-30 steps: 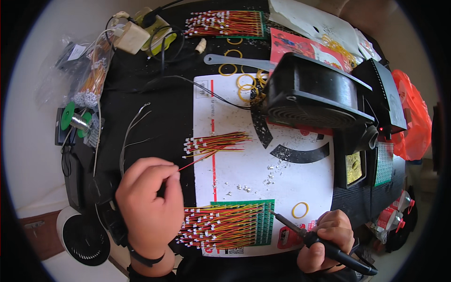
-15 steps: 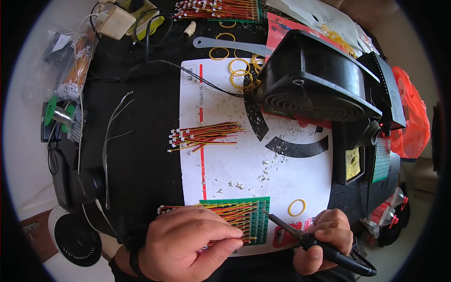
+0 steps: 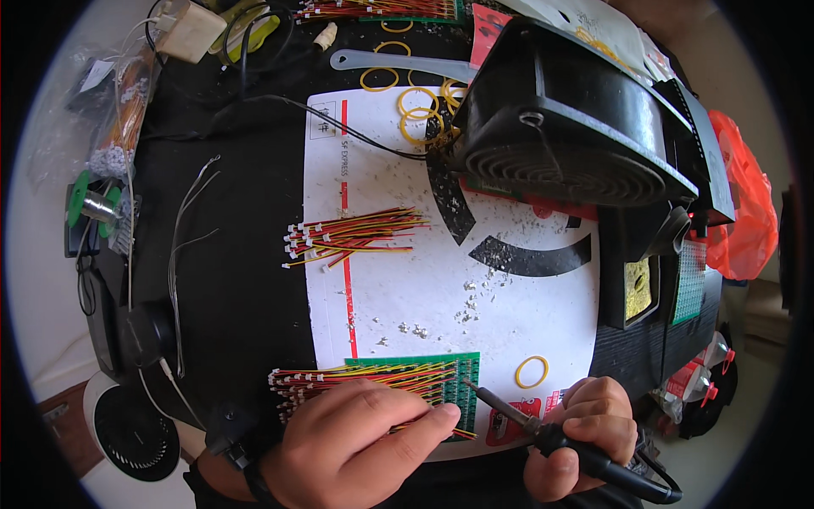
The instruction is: Soldering wires onto a printed circuit board.
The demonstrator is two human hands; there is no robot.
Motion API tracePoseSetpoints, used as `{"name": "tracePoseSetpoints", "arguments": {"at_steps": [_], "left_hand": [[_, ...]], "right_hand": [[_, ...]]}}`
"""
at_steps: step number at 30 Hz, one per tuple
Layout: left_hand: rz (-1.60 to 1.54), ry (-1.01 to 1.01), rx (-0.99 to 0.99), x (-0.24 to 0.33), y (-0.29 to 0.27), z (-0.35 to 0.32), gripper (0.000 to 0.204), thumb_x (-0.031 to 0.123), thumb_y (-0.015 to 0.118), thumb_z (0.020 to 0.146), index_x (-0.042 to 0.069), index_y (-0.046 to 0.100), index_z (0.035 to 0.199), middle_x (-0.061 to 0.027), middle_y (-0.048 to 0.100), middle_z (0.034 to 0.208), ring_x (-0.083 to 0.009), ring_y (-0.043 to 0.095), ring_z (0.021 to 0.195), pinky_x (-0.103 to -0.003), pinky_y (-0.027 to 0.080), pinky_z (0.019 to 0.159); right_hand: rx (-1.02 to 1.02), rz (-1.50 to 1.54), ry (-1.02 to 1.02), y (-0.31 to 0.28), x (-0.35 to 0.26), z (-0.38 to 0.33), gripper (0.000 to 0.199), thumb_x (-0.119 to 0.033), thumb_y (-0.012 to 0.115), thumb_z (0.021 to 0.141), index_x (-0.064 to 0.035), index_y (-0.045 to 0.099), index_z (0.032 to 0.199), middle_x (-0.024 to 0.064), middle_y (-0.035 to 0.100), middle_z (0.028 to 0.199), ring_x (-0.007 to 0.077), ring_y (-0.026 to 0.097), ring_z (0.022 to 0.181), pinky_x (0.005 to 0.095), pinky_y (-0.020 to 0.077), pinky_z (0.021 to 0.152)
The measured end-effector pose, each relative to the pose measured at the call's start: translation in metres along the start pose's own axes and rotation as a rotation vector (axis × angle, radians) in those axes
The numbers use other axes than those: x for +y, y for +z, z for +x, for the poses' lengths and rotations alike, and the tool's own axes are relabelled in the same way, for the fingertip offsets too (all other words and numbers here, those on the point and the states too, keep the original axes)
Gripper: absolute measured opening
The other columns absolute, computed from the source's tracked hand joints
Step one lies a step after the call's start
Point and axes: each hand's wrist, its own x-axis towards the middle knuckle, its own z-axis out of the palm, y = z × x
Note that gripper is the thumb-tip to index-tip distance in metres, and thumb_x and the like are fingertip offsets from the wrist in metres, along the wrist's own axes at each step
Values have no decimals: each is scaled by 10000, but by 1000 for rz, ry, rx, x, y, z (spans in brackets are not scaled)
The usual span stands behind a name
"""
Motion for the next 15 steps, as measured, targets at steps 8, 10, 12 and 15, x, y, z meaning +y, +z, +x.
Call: {"name": "tracePoseSetpoints", "arguments": {"at_steps": [8, 10, 12, 15], "left_hand": [[280, 121, -31, -4, 8, -4, 195, -27, 803, 682, 3, 767, 872, -77, 662, 793, -221, 638, 656, -321, 512, 591], [305, 214, -59, -5, 8, -3, 226, -27, 748, 672, -21, 761, 898, -85, 654, 799, -231, 627, 667, -330, 515, 605], [311, 202, -65, -7, 10, -4, 248, -28, 726, 661, -31, 758, 907, -90, 651, 805, -237, 625, 665, -334, 516, 604], [324, 184, -86, -9, 10, -5, 271, -32, 697, 648, -45, 752, 913, -97, 648, 815, -245, 623, 662, -340, 518, 602]], "right_hand": [[-286, 136, 13, -12, -11, 28, 242, -120, 698, 838, 62, 571, 936, 110, 553, 651, 187, 467, 494, 333, 394, 487], [-290, 131, 17, -13, -13, 29, 245, -123, 702, 836, 62, 575, 936, 114, 560, 659, 189, 475, 501, 334, 401, 495], [-308, 129, 30, -14, -13, 28, 248, -127, 709, 832, 58, 583, 939, 119, 573, 674, 194, 491, 517, 336, 414, 507], [-357, 131, 48, -14, -12, 29, 262, -130, 721, 825, 58, 588, 952, 117, 581, 683, 199, 504, 529, 337, 424, 515]]}}
